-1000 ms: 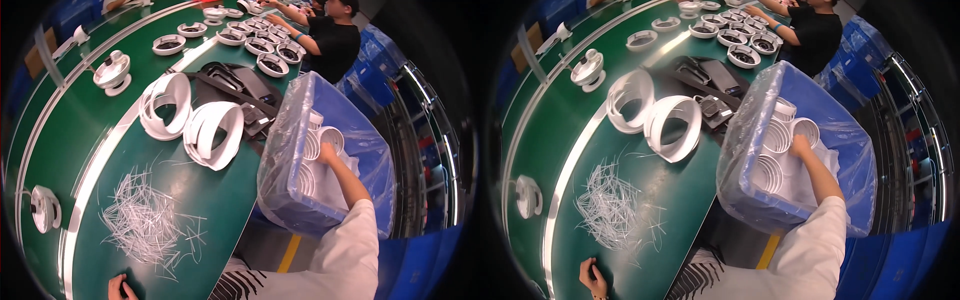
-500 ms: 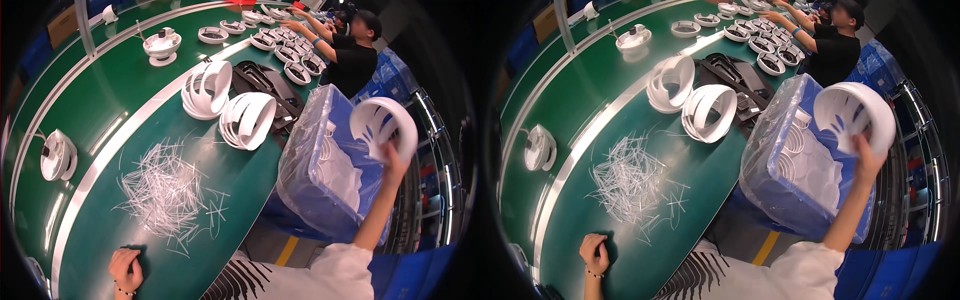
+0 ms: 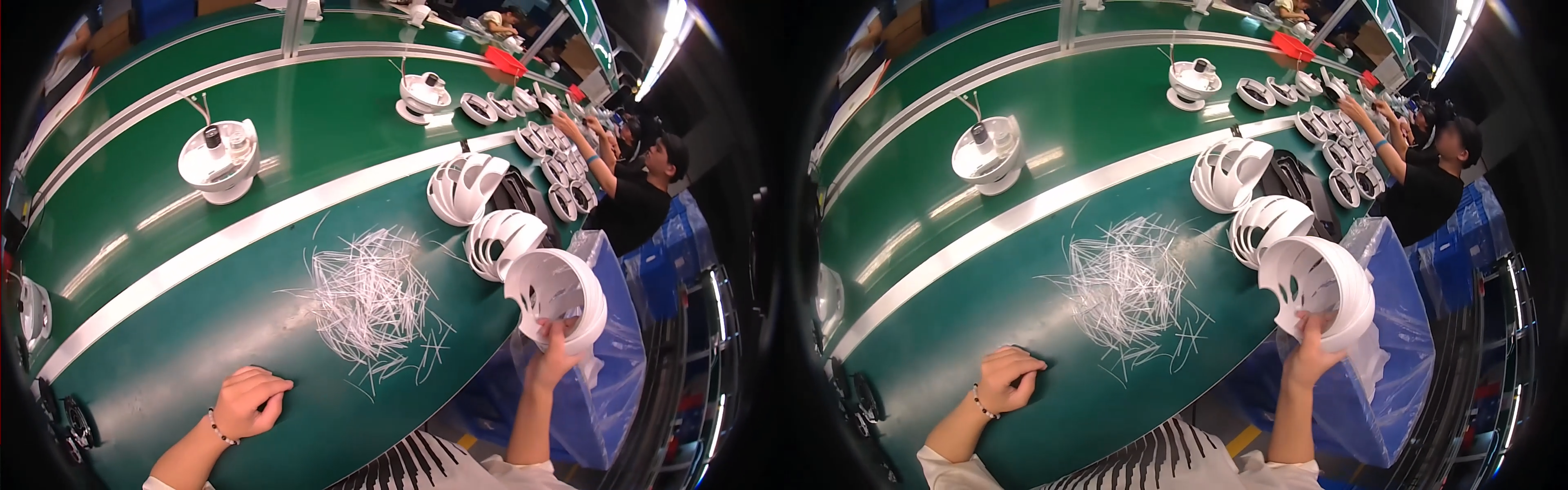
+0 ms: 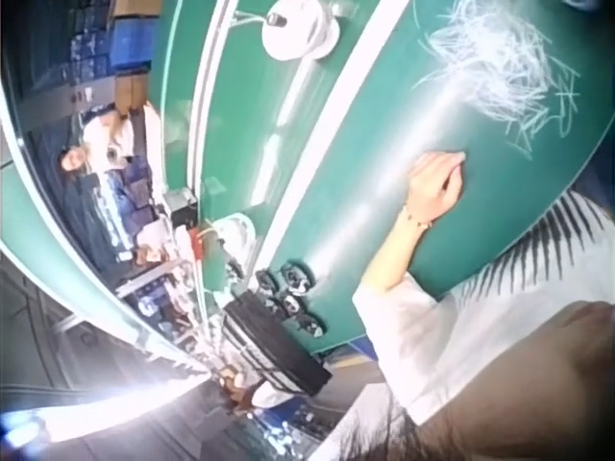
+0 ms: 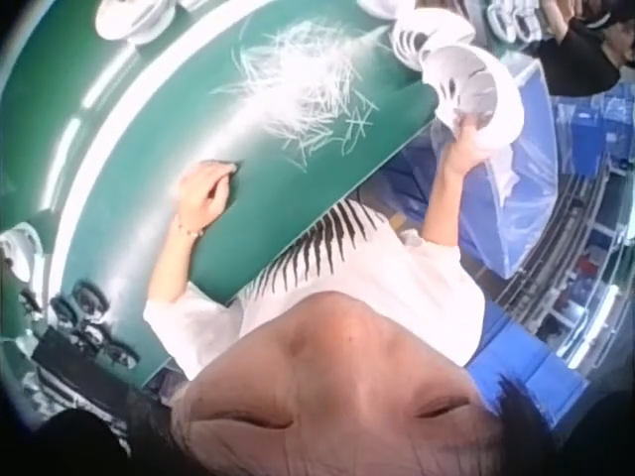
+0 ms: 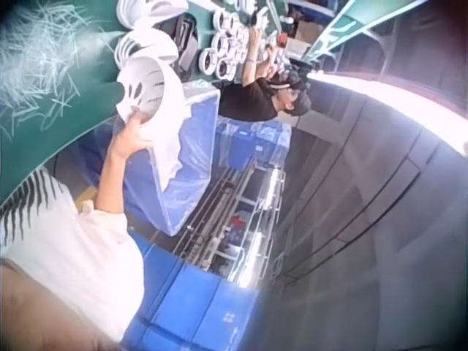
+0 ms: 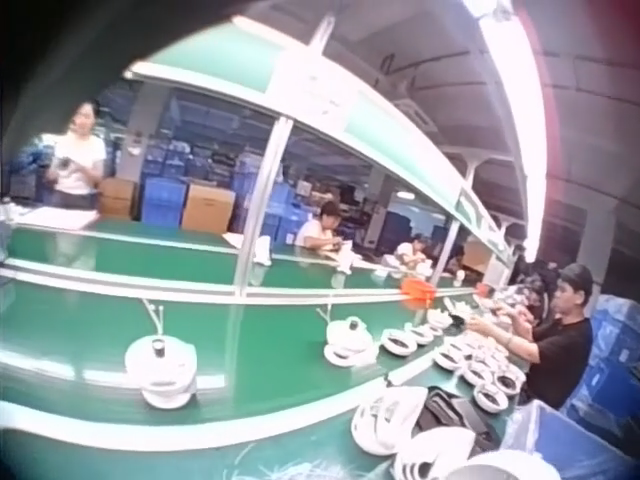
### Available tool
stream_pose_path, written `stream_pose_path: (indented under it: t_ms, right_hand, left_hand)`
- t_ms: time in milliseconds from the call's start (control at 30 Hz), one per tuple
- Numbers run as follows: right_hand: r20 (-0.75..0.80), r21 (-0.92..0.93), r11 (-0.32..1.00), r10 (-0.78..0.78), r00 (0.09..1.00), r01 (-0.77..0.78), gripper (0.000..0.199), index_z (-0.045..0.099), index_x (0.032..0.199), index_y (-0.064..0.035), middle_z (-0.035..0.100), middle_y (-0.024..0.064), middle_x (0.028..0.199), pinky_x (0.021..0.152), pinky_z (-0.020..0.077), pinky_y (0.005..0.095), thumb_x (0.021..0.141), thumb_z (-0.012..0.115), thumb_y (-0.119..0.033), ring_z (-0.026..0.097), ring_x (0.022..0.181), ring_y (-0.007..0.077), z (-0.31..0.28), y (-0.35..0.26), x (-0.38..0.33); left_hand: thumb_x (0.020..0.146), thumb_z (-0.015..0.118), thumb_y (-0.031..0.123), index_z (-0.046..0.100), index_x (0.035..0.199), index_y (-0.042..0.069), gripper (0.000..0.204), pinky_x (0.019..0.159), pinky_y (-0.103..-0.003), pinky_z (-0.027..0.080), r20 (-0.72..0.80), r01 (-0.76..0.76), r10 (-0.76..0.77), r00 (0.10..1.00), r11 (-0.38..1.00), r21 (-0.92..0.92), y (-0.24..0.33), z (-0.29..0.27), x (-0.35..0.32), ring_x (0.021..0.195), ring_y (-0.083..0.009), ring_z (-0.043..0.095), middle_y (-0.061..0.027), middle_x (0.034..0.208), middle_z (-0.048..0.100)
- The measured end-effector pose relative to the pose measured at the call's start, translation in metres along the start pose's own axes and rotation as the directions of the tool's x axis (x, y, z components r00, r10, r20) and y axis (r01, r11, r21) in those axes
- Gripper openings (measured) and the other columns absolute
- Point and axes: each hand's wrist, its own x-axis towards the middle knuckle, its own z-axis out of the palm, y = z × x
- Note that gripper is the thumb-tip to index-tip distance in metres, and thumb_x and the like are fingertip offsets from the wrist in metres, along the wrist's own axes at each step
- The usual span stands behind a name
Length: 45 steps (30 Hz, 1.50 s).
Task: Assembling internal components and housing parts for dome surveillance cameras on an industrial assembly line.
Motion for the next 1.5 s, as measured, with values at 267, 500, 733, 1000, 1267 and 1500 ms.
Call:
stream_pose_path:
  t_ms: [267,500,733,1000,1267,1500]
  right_hand:
    - [-0.101,-0.299,0.948,-0.148,0.984,0.111,0.020,0.054,0.090,0.0086,0.058,0.0113,0.086,0.067,0.0444,0.0285,0.072,0.057,0.001,0.056,0.075,0.0161,0.020,0.052,-0.030]
    - [-0.124,0.091,0.996,0.034,0.992,-0.023,0.015,0.049,0.079,-0.0024,0.047,0.0017,0.068,0.056,0.0394,0.0245,0.070,0.060,0.002,0.047,0.059,0.0100,0.035,0.082,-0.014]
    - [-0.039,0.271,0.957,0.113,0.993,-0.099,0.017,0.043,0.087,-0.0013,0.044,0.0029,0.066,0.080,0.0439,0.0392,0.072,0.050,0.005,0.046,0.057,0.0133,0.048,0.081,-0.005]
    - [0.266,0.820,0.261,0.614,0.743,-0.509,0.017,0.046,0.079,-0.0012,0.048,0.0066,0.065,0.084,0.0391,0.0369,0.064,0.049,-0.009,0.050,0.069,0.0192,0.024,0.071,-0.021]
    - [-0.041,0.694,0.559,0.661,0.750,-0.455,0.038,0.036,0.117,0.0001,0.045,0.0129,0.114,0.087,0.0390,0.0378,0.084,0.044,-0.017,0.045,0.103,0.0247,0.022,0.088,0.003]
    - [-0.008,0.167,0.947,0.280,0.960,-0.275,0.061,0.003,0.130,0.0026,0.009,0.0177,0.137,0.101,0.0118,0.0315,0.085,0.041,-0.011,0.017,0.124,0.0236,0.012,0.083,-0.024]
  left_hand:
    - [0.060,0.055,-0.003,0.060,0.074,0.003,0.015,0.060,-0.029,0.047,0.012,-0.013,0.013,1.000,0.999,-0.031,-0.003,-0.007,-0.006,0.055,-0.0196,0.056,-0.0075,0.064,0.058]
    - [0.060,0.055,-0.003,0.060,0.074,0.004,0.016,0.057,-0.029,0.046,0.002,-0.023,0.024,1.000,0.998,-0.061,-0.009,-0.009,-0.014,0.053,-0.0181,0.054,-0.0057,0.061,0.056]
    - [0.060,0.055,-0.003,0.060,0.074,0.004,0.016,0.058,-0.029,0.047,0.056,-0.018,0.022,0.998,0.997,-0.079,-0.010,-0.010,-0.010,0.054,-0.0187,0.054,-0.0060,0.062,0.057]
    - [0.060,0.054,-0.004,0.059,0.071,0.003,0.014,0.059,-0.029,0.047,0.025,0.041,-0.040,0.999,0.998,-0.051,-0.007,-0.008,-0.007,0.055,-0.0201,0.056,-0.0068,0.062,0.058]
    - [0.060,0.054,-0.004,0.059,0.070,0.003,0.013,0.060,-0.030,0.046,0.038,0.065,-0.064,0.997,0.997,-0.033,0.000,-0.007,-0.006,0.055,-0.0224,0.055,-0.0076,0.062,0.058]
    - [0.060,0.053,-0.005,0.059,0.070,0.002,0.014,0.061,-0.031,0.046,0.033,0.072,-0.071,0.997,0.997,-0.032,-0.002,-0.008,-0.008,0.055,-0.0234,0.055,-0.0079,0.063,0.058]
